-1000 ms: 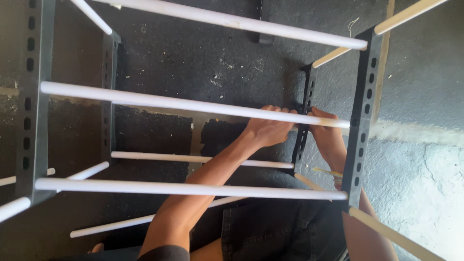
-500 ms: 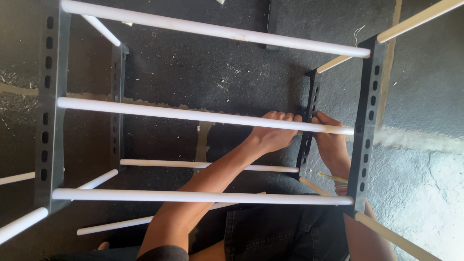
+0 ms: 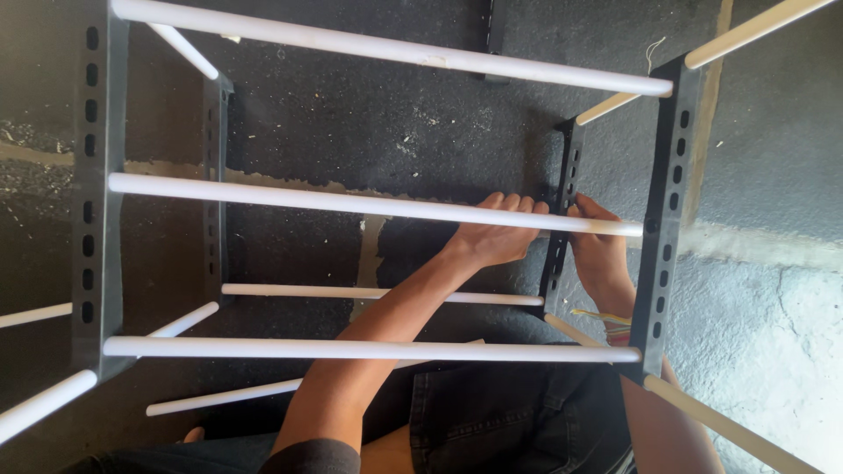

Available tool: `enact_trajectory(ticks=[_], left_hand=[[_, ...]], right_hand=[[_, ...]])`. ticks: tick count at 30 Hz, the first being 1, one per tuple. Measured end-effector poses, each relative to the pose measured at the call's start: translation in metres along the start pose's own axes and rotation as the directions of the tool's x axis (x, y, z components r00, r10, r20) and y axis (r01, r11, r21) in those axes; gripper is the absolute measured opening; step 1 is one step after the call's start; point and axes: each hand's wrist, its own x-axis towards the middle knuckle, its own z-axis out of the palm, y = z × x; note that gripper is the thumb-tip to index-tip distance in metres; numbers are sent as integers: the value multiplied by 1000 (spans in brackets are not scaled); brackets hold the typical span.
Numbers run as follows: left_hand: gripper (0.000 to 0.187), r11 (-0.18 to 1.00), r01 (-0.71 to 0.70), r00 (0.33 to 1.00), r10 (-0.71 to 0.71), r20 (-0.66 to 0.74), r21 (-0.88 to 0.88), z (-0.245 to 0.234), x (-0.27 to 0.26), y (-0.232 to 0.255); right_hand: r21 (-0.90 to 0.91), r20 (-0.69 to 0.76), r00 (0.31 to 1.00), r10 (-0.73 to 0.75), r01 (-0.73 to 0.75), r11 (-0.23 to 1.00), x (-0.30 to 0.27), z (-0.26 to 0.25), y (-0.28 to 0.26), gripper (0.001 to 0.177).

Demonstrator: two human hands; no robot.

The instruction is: The person assembles a metal shelving unit by inserting white plastic rods into the slots of black metal side frames. They work on the floor, connecting the components to form a ladder-like structure.

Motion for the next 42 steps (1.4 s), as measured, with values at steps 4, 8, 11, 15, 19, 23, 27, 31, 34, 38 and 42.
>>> enact_trajectory(ticks=[4,8,11,15,19,23,27,31,34,38,42], left_hand=[[7,992,36,999,-35,7,-125,-3,-1,3],[7,991,39,999,-39,2,-125,-4,-2,3],[3,996,49,999,-50,-3,-72,1,-1,2],[8,995,57,998,-57,2,-77,4,-1,1],[10,998,49,998,-50,-35,-50,4,-1,2],[9,998,46,998,-48,-44,-35,3,-1,3],[7,999,46,998,-47,-49,-16,0,-1,3],[8,999,49,998,-49,-24,-8,-1,-1,3],[8,999,48,999,-48,-18,-7,-3,-1,2],[8,997,57,997,-55,-47,56,-5,-2,4],[8,998,58,997,-58,-55,-1,-8,-2,3]], right_hand=[[-13,22,999,-32,32,999,3,-2,2,36],[19,54,997,-62,61,998,7,-10,12,37],[1,79,994,-73,73,997,8,-14,17,36],[-21,42,999,-34,34,999,9,-13,16,39],[-1,44,998,-34,34,999,9,-12,15,39],[-52,71,996,-59,63,997,8,-10,12,37],[-82,52,997,-53,57,995,6,-8,7,38],[-109,47,998,-38,43,993,4,-4,2,40],[-137,22,999,-38,40,990,4,-1,1,41],[-102,36,996,-81,85,991,5,-2,7,39],[-183,0,999,-35,35,983,5,-3,7,43]])
